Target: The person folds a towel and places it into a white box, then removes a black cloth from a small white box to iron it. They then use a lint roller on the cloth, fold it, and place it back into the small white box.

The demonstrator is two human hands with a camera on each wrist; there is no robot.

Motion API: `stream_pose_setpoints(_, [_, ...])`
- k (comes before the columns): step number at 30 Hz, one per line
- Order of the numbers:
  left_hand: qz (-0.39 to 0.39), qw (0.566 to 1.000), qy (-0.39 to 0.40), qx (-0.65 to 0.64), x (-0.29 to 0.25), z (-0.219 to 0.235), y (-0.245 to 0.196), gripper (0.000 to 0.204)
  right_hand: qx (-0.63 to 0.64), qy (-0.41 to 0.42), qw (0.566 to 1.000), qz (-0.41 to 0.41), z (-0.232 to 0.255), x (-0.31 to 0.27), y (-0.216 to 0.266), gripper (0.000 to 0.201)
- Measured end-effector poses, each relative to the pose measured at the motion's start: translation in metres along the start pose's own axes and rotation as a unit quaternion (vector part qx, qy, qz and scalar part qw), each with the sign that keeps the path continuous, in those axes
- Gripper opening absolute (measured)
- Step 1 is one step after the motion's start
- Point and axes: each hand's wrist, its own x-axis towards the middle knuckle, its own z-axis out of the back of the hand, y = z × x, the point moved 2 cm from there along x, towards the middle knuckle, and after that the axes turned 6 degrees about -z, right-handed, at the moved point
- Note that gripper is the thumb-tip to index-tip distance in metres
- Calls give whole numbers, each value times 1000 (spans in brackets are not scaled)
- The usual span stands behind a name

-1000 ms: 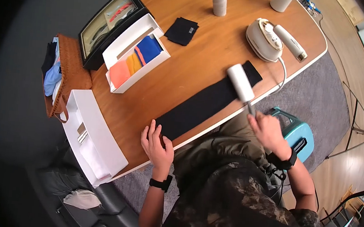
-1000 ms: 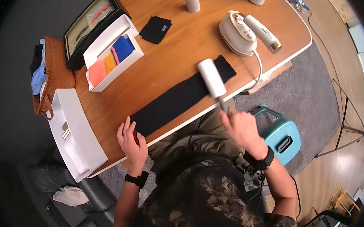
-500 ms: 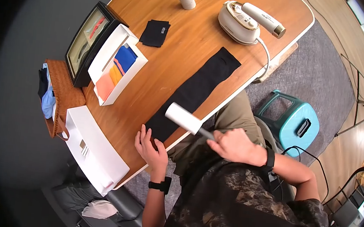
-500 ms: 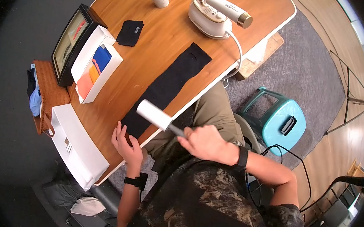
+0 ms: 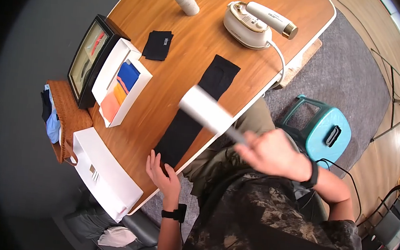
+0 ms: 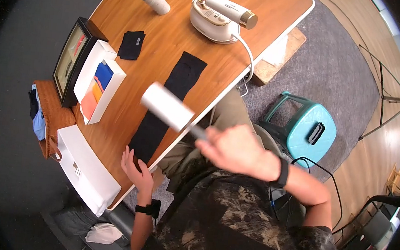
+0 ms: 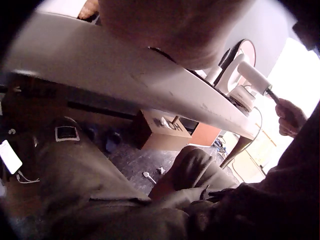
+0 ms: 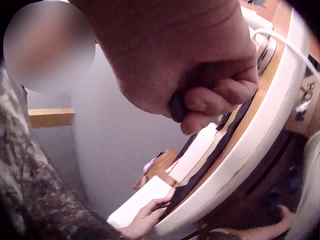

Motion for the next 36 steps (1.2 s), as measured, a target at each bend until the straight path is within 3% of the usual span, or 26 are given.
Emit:
stream_pose_setpoints(3, [-22, 1000, -2, 17, 0, 1, -3, 39, 57, 104, 991, 53, -42, 8, 33, 40])
stream_pose_setpoints(7, [-65, 998, -9, 13, -3, -4, -25, 41, 56, 125, 986, 95, -84, 16, 43, 43])
stream_pose_setpoints(8, [-79, 997, -13, -3, -4, -6, -29, 43, 51, 122, 988, 84, -89, 17, 40, 44])
stream_pose_setpoints(10, [-21, 997, 75, 19, -8, -14, -32, 60, 45, 123, 989, 73, -90, 17, 36, 44])
stream_pose_setpoints(13, [-49, 992, 84, 79, -8, -18, -35, 66, 14, 139, 990, 1, -78, 21, 29, 44])
stream_pose_setpoints(24, [-71, 990, 90, 83, -22, -14, -24, 63, -84, -83, 974, -191, 7, 38, -65, 47])
stream_pose_setpoints(26, [-68, 991, 92, 70, -29, -12, -18, 63, -82, -96, 974, -187, 18, 31, -66, 43])
stream_pose_setpoints(28, [-64, 992, 94, 58, -34, -8, -14, 64, -54, -105, 986, -121, 11, 18, -51, 40])
stream_pose_setpoints(31, [-61, 993, 84, 50, -36, -6, -16, 69, -3, -43, 999, -6, -14, 7, -8, 36])
stream_pose_setpoints(34, [-26, 993, 93, 66, -24, -3, -20, 78, 1, 98, 994, 39, -46, 9, 19, 39])
stream_pose_setpoints(36, [-3, 988, 143, 64, -14, -2, -21, 80, -2, 99, 994, 50, -60, 15, 20, 39])
